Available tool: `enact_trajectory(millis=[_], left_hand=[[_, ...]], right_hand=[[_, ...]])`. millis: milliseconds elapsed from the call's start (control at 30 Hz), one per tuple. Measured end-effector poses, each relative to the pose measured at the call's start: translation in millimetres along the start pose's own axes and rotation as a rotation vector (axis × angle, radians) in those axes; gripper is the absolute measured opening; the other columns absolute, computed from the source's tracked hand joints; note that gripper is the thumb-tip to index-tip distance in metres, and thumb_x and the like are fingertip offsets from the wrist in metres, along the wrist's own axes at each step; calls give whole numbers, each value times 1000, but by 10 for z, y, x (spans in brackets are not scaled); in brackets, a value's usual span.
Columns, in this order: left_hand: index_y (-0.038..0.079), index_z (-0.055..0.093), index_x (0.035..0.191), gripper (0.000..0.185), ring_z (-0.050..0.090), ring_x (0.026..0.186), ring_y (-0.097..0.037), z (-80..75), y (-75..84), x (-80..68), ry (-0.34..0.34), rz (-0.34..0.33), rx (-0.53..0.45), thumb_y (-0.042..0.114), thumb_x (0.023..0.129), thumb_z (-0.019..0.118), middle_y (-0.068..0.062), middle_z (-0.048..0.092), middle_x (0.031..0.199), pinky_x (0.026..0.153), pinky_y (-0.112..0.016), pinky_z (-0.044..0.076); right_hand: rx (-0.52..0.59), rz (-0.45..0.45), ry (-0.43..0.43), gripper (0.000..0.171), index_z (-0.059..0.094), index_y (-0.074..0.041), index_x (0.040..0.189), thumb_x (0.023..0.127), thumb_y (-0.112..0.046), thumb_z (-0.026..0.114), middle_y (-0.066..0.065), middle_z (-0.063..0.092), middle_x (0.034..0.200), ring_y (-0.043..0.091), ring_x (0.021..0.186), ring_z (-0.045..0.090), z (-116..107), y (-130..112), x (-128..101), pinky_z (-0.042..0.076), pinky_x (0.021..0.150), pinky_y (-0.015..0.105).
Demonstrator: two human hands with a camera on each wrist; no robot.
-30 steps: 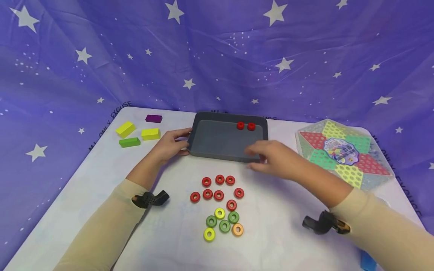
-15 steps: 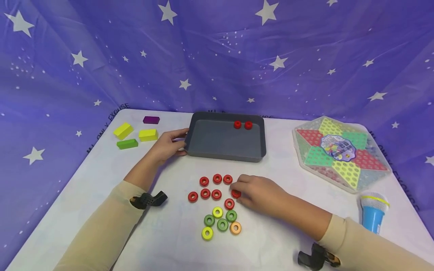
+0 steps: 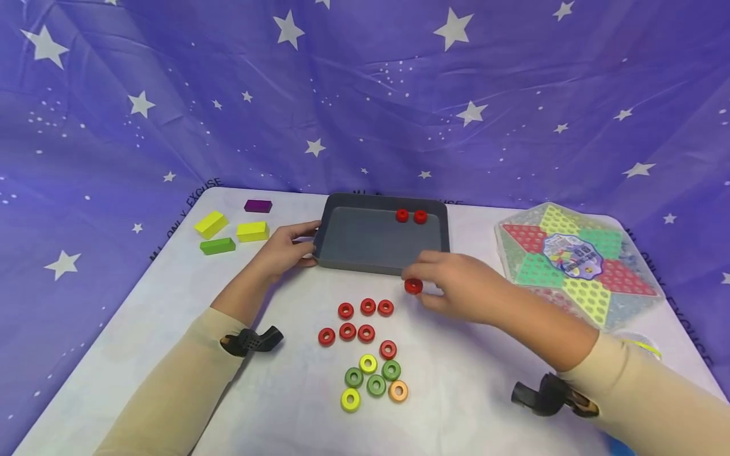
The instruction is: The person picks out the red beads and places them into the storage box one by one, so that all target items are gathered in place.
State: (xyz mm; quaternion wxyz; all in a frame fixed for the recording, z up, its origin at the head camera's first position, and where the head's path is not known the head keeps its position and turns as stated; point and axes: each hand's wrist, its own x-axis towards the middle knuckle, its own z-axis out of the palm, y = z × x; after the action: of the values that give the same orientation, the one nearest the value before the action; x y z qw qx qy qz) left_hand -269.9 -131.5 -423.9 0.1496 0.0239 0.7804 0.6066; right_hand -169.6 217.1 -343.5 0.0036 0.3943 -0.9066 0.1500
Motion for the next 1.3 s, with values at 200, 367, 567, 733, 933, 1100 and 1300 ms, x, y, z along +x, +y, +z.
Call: enact_trajectory(millis=[200, 367, 567, 733, 933, 1100, 1300], left_hand=[[13, 49, 152, 60, 64, 107, -26, -2, 2, -6, -11, 15, -11, 6, 93, 62, -13, 55, 139, 78, -36, 64], [12, 49, 151, 59, 64, 106, -27, 8, 14, -14, -18, 15, -17, 7, 94, 63, -14, 55, 140, 80, -38, 64], [13, 49, 151, 60, 64, 104, -25, 21, 39, -25, -10, 12, -11, 3, 93, 60, -13, 55, 140, 79, -38, 64], [16, 50, 151, 60, 64, 103, -25, 27, 39, -18, -8, 10, 6, 4, 93, 60, -12, 55, 140, 78, -36, 64], [15, 51, 151, 60, 64, 104, -25, 17, 28, -21, 3, 5, 3, 6, 93, 63, -10, 55, 140, 77, -34, 64], [16, 50, 151, 60, 64, 104, -25, 5, 19, -27, 10, 2, 12, 5, 93, 61, -10, 55, 140, 77, -34, 64], [17, 52, 150, 62, 64, 103, -24, 9, -2, -13, 13, 1, 4, 4, 90, 59, -9, 55, 140, 77, -34, 64]], right_hand=[[-33, 26, -32, 33, 72, -23, 116, 85, -11, 74, -11, 63, 101, 7, 73, 57, -349, 189, 337, 52, 63, 26], [-44, 65, -68, 36, 73, -19, 118, 85, -6, 72, -6, 65, 99, 10, 67, 52, -501, 346, 660, 49, 60, 27], [-82, 52, -73, 30, 74, -14, 114, 85, -6, 72, 2, 70, 99, 19, 79, 55, -445, 601, 1021, 51, 74, 36], [-109, 67, -113, 28, 74, -12, 115, 87, -12, 75, 5, 72, 106, 26, 96, 63, -288, 772, 1262, 52, 93, 49], [-148, 117, -174, 31, 73, -16, 119, 88, -14, 73, 5, 72, 108, 26, 93, 64, -108, 858, 1544, 58, 79, 46], [-193, 131, -227, 29, 73, -17, 118, 89, -16, 74, 5, 72, 103, 27, 89, 64, 40, 910, 1716, 58, 78, 47], [-279, 121, -260, 21, 72, -19, 111, 90, -18, 72, 4, 68, 92, 26, 79, 60, 218, 1008, 1797, 55, 69, 44]])
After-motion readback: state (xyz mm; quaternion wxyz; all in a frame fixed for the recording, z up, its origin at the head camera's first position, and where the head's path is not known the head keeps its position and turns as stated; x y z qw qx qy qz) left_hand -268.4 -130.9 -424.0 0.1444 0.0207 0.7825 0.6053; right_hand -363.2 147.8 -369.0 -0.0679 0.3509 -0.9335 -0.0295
